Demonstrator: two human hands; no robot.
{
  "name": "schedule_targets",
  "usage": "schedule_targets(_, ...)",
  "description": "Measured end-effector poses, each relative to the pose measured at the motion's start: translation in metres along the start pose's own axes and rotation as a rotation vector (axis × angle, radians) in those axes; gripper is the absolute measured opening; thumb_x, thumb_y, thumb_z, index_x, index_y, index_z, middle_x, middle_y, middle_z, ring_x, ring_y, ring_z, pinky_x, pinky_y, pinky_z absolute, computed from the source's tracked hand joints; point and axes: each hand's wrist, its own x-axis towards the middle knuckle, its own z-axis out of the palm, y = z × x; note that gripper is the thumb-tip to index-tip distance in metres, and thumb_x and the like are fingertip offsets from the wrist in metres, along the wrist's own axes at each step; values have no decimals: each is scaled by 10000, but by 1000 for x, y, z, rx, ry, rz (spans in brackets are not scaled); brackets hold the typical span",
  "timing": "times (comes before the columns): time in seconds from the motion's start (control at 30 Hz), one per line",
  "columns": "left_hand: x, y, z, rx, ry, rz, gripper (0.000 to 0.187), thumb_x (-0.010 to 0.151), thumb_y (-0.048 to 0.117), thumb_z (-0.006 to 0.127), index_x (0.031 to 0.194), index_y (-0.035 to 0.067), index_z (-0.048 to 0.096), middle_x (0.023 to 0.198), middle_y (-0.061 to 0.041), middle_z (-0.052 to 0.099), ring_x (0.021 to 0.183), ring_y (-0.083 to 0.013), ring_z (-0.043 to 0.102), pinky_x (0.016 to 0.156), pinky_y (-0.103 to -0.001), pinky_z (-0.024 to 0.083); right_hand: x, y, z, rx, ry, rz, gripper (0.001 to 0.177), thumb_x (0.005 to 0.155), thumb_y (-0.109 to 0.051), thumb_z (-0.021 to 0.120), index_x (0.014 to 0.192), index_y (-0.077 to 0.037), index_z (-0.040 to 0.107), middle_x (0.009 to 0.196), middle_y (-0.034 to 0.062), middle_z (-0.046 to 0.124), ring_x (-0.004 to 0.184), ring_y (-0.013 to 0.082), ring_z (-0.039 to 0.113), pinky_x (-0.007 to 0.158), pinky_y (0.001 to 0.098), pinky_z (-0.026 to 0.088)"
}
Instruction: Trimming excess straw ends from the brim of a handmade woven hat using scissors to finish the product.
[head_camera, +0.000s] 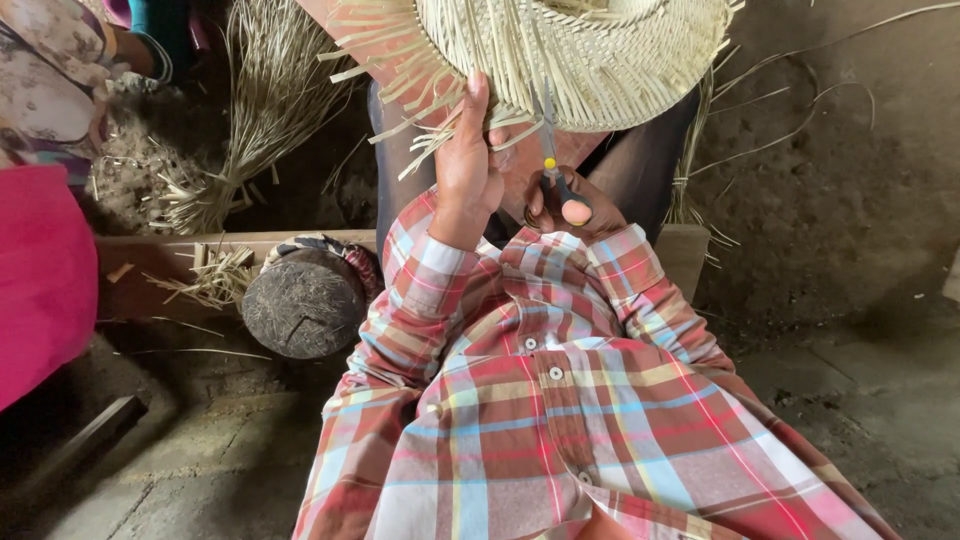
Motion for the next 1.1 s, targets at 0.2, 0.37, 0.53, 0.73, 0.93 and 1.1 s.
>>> schedule_targets(0.2,0,1,1,0,-23,16,266,902,257,630,1069,50,611,843,30,545,559,-28,393,413,-186,273,-1,6,-7,37,4,-40,397,670,-291,839,844,-16,611,699,35,590,565,90,507,628,239,383)
schedule_targets(0.37,0,0,1,2,-1,7,360,899,263,625,1169,29,587,858,21,550,545,-38,391,422,-201,284,3,-1,5,-4,-45,-112,255,724,-218,780,787,-39,610,619,13,528,516,81,424,567,243,336)
schedule_targets(0.53,-2,5,5,69,13,-35,304,871,344,629,1030,84,624,558,23,428,434,-55,328,397,-209,249,-8,0,-10,-167,-88,-134,208,744,-226,732,745,-77,587,520,-27,484,474,67,375,588,246,364)
schedule_targets(0.73,1,1,3,39,4,-40,334,862,346,641,1054,73,625,589,26,441,449,-44,321,400,-204,242,-21,1,-11,-188,-193,-15,360,679,-293,812,838,-28,626,724,52,585,571,91,505,523,189,426)
schedule_targets(0.93,0,0,4,35,-11,-53,318,874,340,630,1053,78,617,569,25,426,445,-51,319,407,-202,251,-18,7,-17,-164,-151,-52,384,713,-346,816,840,-30,639,808,56,606,552,97,488,560,219,407)
schedule_targets(1.1,-4,0,8,41,-59,-75,272,876,355,622,985,107,600,569,23,417,455,-61,316,425,-211,257,-12,0,-2,-64,-49,-71,472,666,-409,853,837,-24,642,743,18,595,554,93,485,740,260,439)
